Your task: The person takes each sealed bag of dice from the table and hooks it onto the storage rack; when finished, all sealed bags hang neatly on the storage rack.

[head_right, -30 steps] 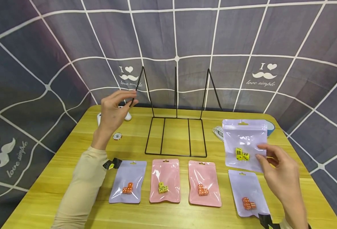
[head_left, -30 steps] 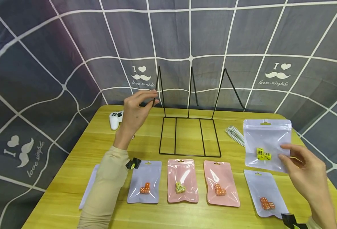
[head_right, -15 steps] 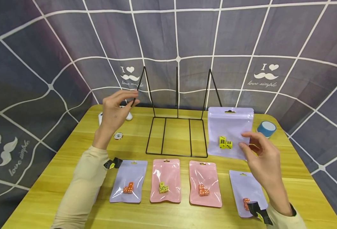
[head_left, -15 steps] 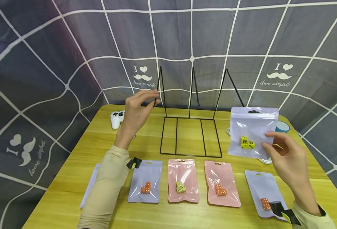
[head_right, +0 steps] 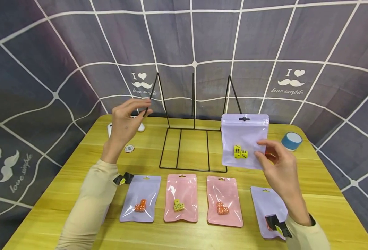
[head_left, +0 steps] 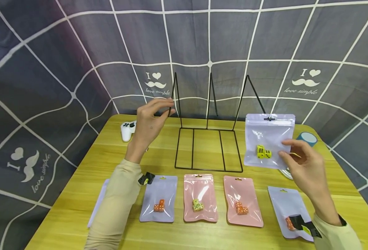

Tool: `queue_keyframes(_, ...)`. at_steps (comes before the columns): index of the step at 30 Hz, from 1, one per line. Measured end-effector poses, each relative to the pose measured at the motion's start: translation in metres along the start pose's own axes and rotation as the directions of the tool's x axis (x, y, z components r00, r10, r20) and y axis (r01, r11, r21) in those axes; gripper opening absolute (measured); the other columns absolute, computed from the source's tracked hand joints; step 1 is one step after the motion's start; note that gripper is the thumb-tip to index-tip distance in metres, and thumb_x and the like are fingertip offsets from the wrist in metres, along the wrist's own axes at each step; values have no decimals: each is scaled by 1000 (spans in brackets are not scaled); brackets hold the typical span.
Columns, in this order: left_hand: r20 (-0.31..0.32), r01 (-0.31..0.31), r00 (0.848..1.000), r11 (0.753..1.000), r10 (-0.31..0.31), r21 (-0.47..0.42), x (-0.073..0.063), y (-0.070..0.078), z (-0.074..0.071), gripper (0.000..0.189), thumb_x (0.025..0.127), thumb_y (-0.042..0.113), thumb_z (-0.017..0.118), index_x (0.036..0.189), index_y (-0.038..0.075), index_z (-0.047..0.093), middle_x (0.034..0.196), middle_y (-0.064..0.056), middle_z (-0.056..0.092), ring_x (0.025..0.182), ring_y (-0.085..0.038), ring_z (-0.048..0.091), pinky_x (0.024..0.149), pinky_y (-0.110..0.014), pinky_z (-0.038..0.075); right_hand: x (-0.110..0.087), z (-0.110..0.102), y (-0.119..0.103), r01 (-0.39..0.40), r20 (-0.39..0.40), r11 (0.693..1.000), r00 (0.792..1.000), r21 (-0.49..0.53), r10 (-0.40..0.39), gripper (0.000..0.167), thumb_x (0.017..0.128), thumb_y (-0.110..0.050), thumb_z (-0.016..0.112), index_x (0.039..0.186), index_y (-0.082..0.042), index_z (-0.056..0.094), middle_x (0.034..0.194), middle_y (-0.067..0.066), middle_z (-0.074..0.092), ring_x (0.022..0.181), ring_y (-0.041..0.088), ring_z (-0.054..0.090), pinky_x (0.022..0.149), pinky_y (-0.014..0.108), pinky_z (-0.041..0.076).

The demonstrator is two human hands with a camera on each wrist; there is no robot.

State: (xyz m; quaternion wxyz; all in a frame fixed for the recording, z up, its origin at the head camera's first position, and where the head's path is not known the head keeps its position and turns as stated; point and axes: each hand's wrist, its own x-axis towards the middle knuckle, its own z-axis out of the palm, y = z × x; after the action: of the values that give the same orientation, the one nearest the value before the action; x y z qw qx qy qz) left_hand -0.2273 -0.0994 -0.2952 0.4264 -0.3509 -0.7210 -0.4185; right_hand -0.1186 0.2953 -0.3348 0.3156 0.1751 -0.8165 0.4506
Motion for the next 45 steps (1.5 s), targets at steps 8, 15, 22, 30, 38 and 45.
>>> queue_keyframes(8,5,2,1000,1000,-2,0,-1,-3,1,16,77,-5,74,92,-1,73,98,-12,69,97,-23,65,87,-28,53,9,9,7,-8,9,1000,1000,0,8,39,71,26,66,107,11,62,96,-4,60,80,3,59,70,6,50)
queue_keyframes(15,18,-2,1000,1000,2,-4,-2,-3,0,13,80,-1,73,93,-2,72,100,-12,69,98,-22,65,87,-28,53,20,17,11,-72,-14,997,997,14,72,35,74,22,67,107,10,62,96,-7,60,81,3,58,70,6,50)
queue_keyframes(22,30,-5,1000,1000,5,2,-2,-2,0,13,80,-3,73,93,-2,72,101,-12,69,100,-21,64,87,-28,53,32,24,15,-116,-31,993,993,37,117,33,76,19,67,107,10,62,97,-2,62,81,3,58,72,6,49)
queue_keyframes(30,20,-2,1000,1000,2,8,-1,-1,1,16,77,-5,74,92,-2,72,100,-11,69,99,-22,65,87,-28,53,45,32,17,-165,-6,986,986,-21,165,34,80,11,69,112,5,61,105,8,63,85,1,58,76,7,48)
queue_keyframes(38,24,-13,1000,1000,13,-11,-1,-9,2,15,79,-5,73,93,-2,72,100,-13,69,100,-22,64,88,-28,52,57,44,23,-169,-18,985,985,22,170,32,80,12,68,111,10,59,105,6,64,83,1,59,75,8,50)
queue_keyframes(45,20,-7,1000,1000,7,-14,-2,-14,2,14,80,-3,73,94,-1,72,101,-12,69,101,-20,64,88,-27,52,67,53,30,-168,-17,985,986,40,168,33,81,10,68,113,11,58,105,3,62,81,1,59,76,8,49)
